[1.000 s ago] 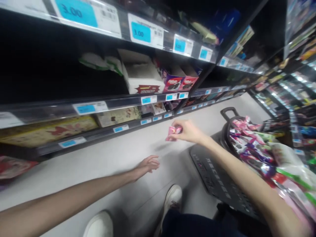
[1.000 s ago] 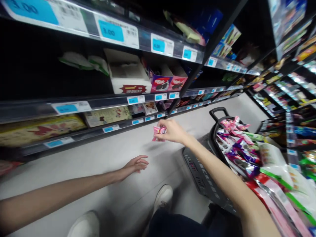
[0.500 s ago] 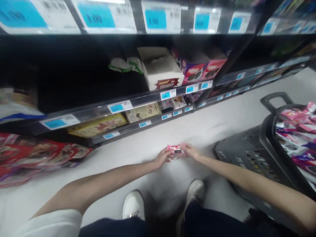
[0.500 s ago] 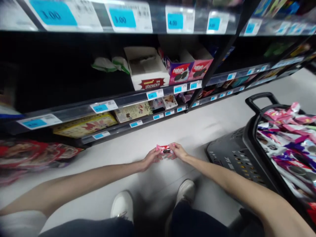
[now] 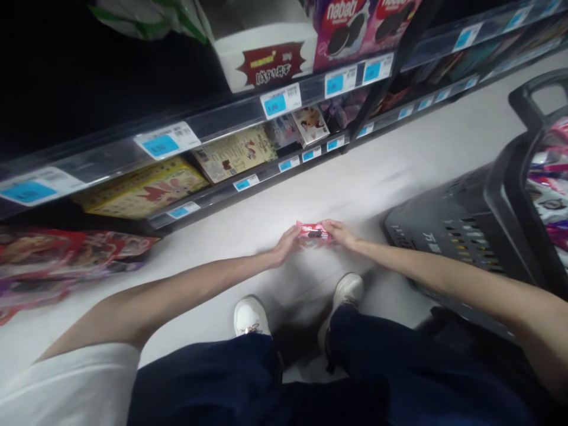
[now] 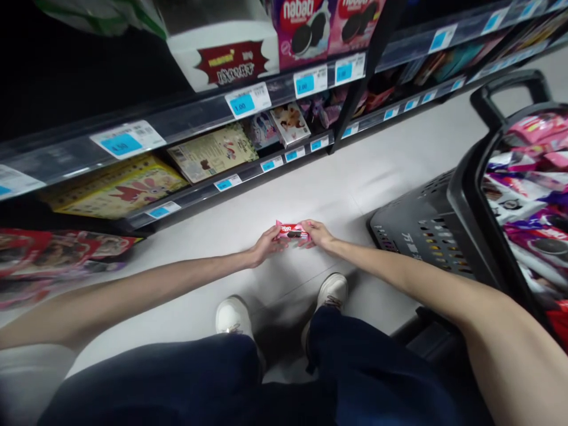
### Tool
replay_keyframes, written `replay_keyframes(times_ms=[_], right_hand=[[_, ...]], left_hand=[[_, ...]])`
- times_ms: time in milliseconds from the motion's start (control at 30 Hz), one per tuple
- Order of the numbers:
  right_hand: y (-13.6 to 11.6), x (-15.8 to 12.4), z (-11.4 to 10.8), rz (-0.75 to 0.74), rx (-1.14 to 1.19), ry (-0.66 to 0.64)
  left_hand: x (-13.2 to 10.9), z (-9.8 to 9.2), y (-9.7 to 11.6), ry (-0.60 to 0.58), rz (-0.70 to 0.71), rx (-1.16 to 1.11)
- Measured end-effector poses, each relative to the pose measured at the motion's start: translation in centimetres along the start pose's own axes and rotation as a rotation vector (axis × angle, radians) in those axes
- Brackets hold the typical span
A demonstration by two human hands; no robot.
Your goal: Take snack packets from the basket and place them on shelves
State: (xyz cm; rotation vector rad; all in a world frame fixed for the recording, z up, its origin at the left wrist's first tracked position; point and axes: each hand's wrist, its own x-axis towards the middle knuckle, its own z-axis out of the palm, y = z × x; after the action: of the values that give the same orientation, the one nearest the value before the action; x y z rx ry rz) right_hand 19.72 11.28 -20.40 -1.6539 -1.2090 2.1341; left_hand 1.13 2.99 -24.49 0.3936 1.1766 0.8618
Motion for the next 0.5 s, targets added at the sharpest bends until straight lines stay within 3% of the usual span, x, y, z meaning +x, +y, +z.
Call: replay_keyframes(times_ms=[500], right_hand=[[-0.21, -0.68, 0.41, 0.05, -0.036, 0.026]], left_hand=[[-0.45, 0.34, 0.38, 0.013, -0.022, 0.018]])
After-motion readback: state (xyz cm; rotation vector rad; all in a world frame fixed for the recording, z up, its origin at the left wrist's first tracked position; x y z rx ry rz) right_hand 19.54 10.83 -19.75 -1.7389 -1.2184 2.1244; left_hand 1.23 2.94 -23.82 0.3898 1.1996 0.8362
